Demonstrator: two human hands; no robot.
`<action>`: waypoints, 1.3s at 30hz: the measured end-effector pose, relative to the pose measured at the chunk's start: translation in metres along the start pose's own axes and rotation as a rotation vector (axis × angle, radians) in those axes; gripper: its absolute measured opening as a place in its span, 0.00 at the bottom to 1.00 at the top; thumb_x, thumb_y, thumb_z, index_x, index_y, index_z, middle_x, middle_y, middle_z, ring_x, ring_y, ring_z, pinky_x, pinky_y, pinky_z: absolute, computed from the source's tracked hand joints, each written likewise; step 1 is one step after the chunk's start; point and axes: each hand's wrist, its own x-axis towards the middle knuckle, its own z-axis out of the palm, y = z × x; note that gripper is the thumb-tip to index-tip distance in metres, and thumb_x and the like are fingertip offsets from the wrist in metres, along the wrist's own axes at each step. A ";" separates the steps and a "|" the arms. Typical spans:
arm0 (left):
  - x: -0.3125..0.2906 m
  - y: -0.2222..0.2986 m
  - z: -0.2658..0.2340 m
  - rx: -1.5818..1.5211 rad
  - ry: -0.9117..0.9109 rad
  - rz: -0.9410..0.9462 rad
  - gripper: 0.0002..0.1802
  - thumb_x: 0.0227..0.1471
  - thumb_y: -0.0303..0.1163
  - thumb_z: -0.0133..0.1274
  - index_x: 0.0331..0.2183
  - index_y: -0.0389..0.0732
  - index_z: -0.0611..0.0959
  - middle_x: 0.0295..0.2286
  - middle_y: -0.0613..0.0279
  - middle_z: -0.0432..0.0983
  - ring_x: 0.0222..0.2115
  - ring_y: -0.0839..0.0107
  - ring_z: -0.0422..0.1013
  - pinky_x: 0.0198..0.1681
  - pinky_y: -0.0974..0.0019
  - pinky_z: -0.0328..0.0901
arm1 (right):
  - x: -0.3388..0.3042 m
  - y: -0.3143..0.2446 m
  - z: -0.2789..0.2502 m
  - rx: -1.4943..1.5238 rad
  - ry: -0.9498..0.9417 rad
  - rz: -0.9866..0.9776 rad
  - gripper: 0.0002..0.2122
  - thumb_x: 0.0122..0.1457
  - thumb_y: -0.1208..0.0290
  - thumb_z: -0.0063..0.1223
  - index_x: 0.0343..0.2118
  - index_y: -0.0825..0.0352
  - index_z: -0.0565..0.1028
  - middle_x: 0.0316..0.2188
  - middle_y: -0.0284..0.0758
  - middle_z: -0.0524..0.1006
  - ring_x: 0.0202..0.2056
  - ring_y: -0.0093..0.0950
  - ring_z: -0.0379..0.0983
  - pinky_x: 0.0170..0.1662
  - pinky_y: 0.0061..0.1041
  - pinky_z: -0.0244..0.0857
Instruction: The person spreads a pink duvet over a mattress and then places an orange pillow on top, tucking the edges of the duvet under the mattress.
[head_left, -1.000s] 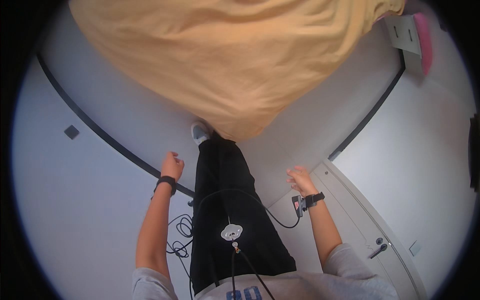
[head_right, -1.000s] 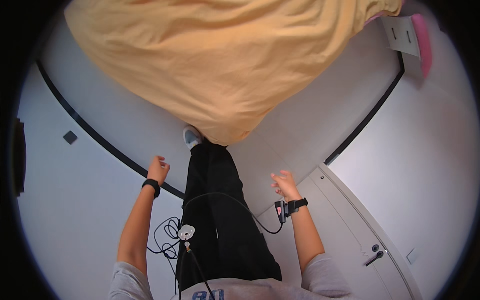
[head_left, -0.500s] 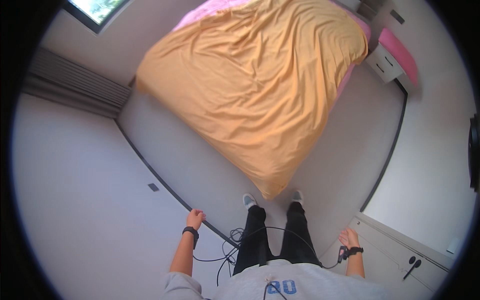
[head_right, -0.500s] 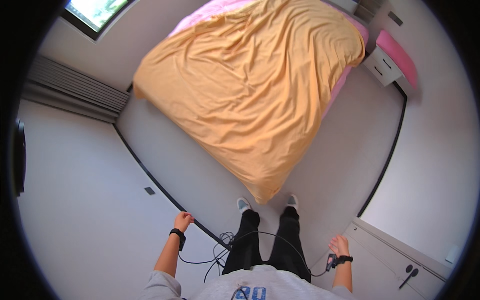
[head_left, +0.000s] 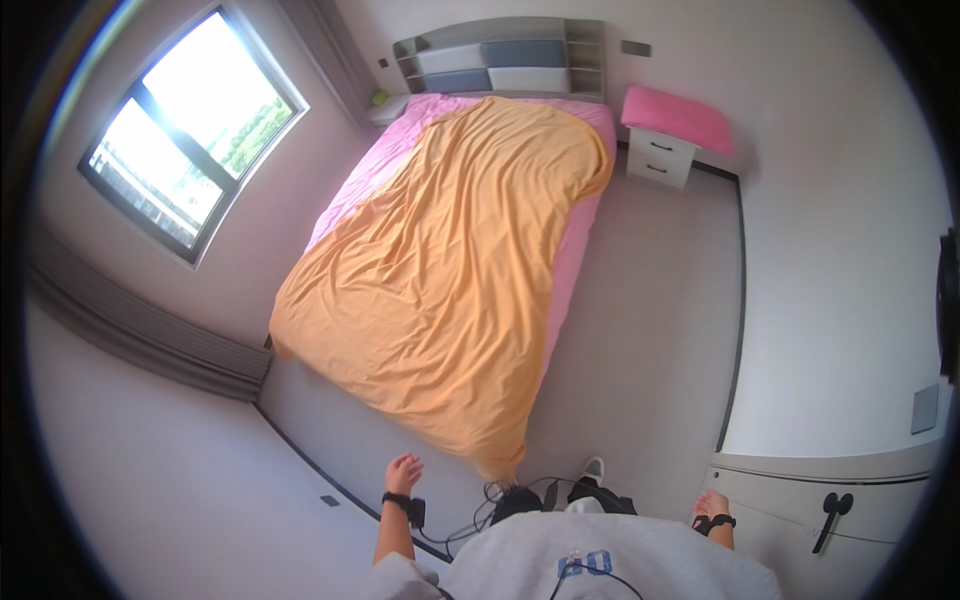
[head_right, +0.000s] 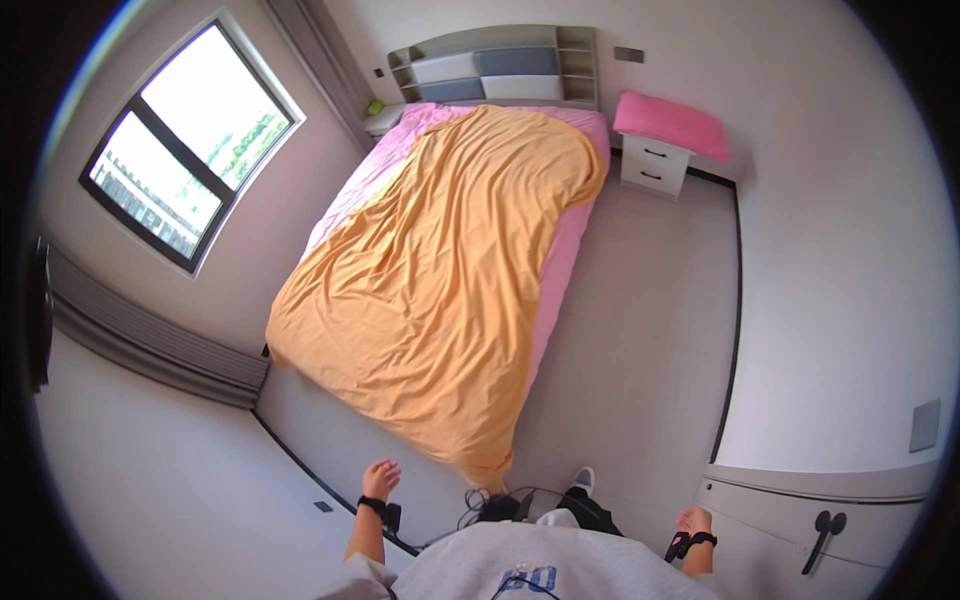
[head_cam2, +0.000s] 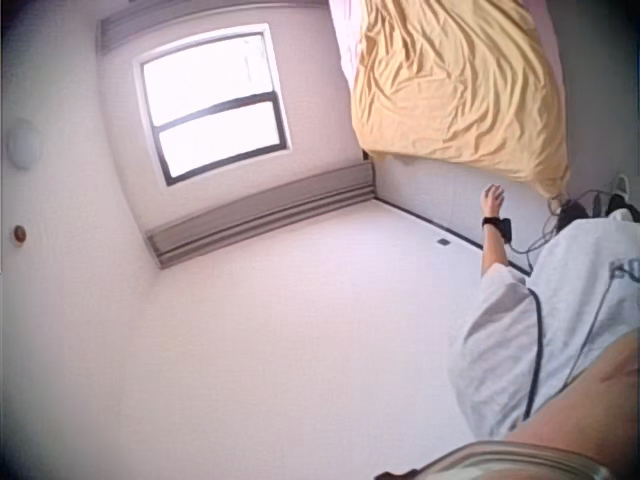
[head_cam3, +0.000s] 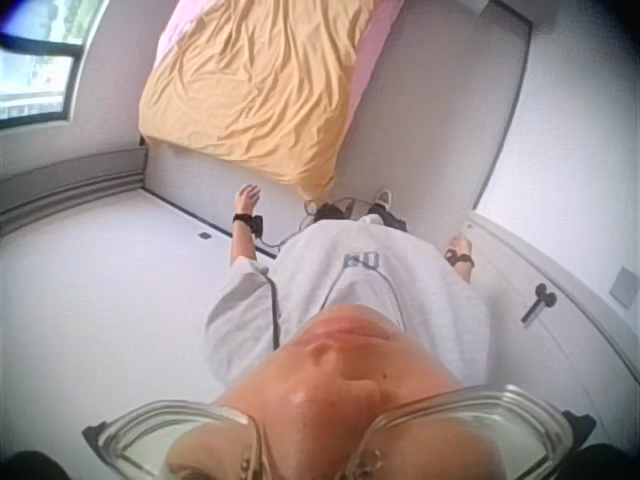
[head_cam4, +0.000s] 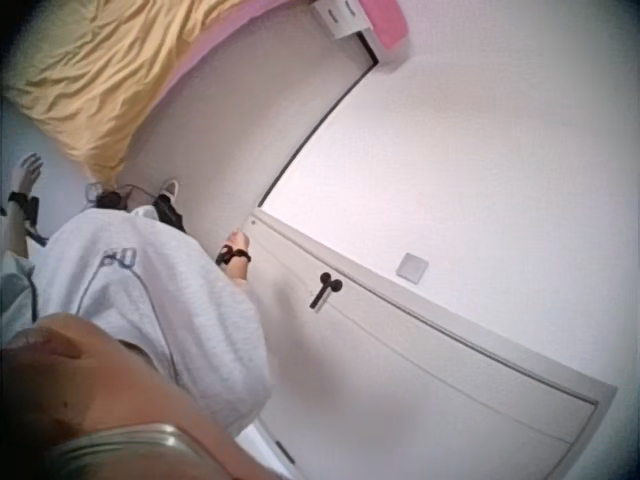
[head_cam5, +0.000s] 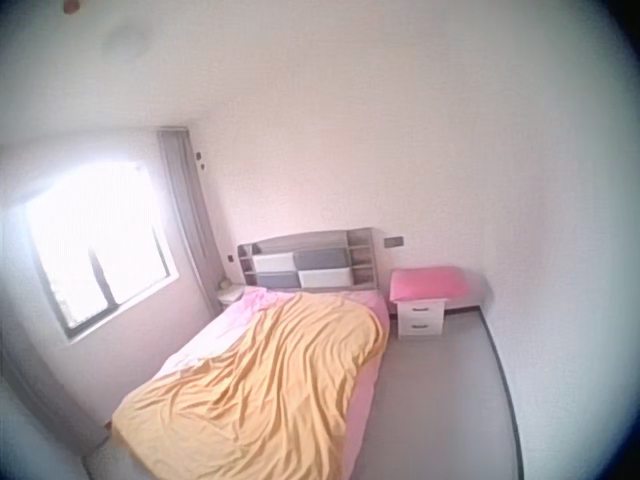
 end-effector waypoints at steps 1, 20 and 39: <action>0.001 0.013 0.037 0.030 -0.069 0.071 0.16 0.45 0.30 0.45 0.38 0.36 0.67 0.31 0.58 0.70 0.29 0.67 0.70 0.30 0.70 0.64 | 0.013 -0.006 -0.024 -0.073 0.026 -0.028 0.06 0.49 0.70 0.39 0.25 0.68 0.63 0.20 0.38 0.66 0.22 0.32 0.66 0.22 0.32 0.65; 0.179 0.235 0.589 0.088 -0.480 0.505 0.08 0.47 0.26 0.44 0.31 0.32 0.72 0.26 0.57 0.71 0.26 0.72 0.70 0.31 0.73 0.65 | 0.073 -0.389 0.241 -0.182 -0.293 -0.118 0.10 0.50 0.70 0.43 0.34 0.67 0.63 0.27 0.37 0.68 0.27 0.29 0.68 0.28 0.26 0.65; 0.355 0.412 0.998 0.358 -0.332 0.336 0.09 0.47 0.24 0.42 0.32 0.31 0.72 0.26 0.57 0.71 0.24 0.74 0.68 0.28 0.73 0.64 | 0.323 -0.871 0.163 0.332 0.119 0.093 0.08 0.51 0.70 0.40 0.32 0.67 0.64 0.27 0.36 0.70 0.28 0.29 0.68 0.31 0.27 0.65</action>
